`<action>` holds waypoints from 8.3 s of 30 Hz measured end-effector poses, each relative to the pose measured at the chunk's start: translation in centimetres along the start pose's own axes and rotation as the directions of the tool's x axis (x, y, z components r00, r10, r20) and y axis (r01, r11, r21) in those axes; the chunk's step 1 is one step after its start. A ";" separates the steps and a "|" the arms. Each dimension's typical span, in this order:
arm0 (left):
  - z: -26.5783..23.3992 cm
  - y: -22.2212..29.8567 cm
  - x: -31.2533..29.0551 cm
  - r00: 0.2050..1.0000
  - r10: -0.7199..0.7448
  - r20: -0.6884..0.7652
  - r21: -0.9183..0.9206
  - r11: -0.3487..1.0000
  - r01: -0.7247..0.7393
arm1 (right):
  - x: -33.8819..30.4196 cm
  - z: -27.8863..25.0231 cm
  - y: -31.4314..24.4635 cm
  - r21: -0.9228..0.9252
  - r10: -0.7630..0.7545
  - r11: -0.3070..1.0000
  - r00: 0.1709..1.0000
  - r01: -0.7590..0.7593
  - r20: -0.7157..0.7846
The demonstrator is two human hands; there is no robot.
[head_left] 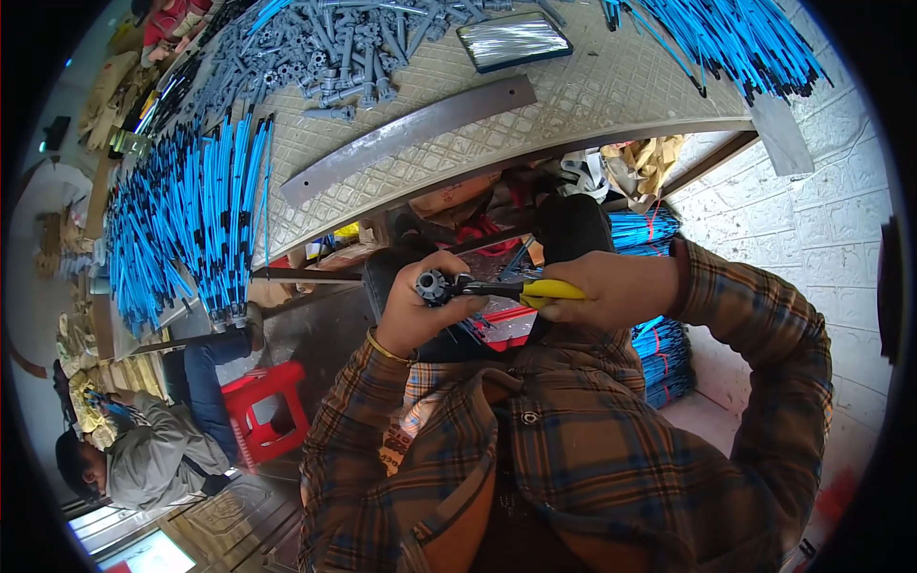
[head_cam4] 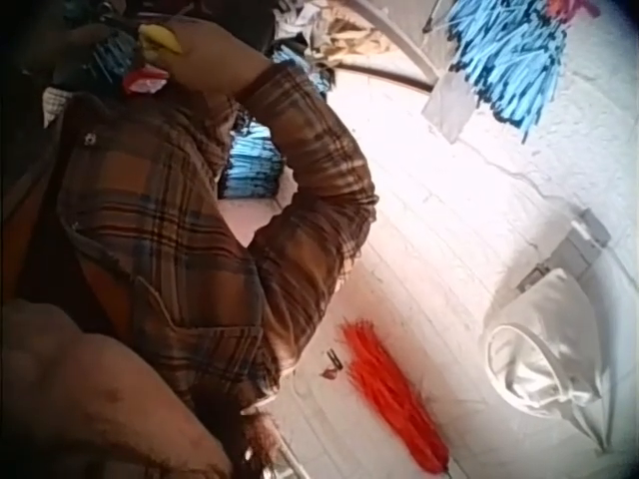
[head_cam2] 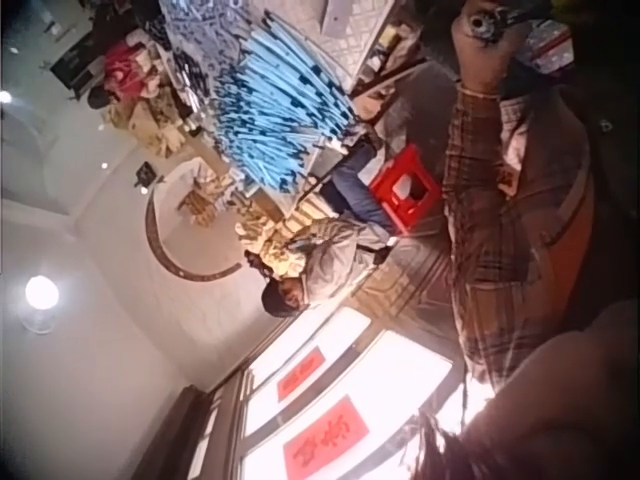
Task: The person assembles blue pen-like components into circular holders at a factory workbench.
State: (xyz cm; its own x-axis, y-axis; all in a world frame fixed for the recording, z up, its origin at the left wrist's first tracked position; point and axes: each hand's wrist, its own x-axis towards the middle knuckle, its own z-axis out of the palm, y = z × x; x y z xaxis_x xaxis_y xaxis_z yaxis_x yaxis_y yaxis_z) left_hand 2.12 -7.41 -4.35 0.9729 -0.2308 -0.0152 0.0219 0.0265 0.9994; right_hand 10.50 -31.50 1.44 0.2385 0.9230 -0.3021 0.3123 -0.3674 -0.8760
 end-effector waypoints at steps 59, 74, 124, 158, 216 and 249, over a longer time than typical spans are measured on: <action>10.4 -1.5 5.7 0.668 0.000 0.744 0.232 0.938 -0.258 | -7.6 -6.8 3.7 -0.620 -0.430 0.646 0.459 -0.445 -0.778; -8.0 5.2 -2.4 0.774 0.168 -0.610 -0.707 0.326 -0.628 | 7.2 1.6 4.2 0.143 -0.326 0.901 0.858 0.409 -0.396; -1.6 5.3 -8.2 0.936 -0.350 0.034 -0.360 0.869 0.338 | 8.1 5.3 1.8 0.639 -0.445 0.699 0.895 0.321 0.037; 0.5 8.0 -7.0 0.894 -0.418 0.163 -0.243 0.861 0.447 | 6.6 10.7 1.9 0.625 -0.330 0.748 0.942 0.223 0.059; -0.8 8.2 -2.6 0.897 -0.406 0.178 0.000 0.911 0.412 | 7.9 10.4 4.5 0.881 -0.278 0.470 0.957 0.063 0.079; -0.3 8.1 -4.0 0.877 -0.476 0.062 -0.175 0.860 0.479 | 9.0 8.6 3.7 0.754 -0.395 0.631 0.912 0.182 0.111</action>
State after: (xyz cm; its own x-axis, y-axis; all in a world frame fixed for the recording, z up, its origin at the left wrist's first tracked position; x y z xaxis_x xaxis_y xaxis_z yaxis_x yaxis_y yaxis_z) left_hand -1.47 -6.00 3.83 0.8286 -0.2755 -0.4873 0.5256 0.0828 0.8467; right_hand 5.94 -23.56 -7.76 -0.0077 0.9996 0.0287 -0.4531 0.0221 -0.8912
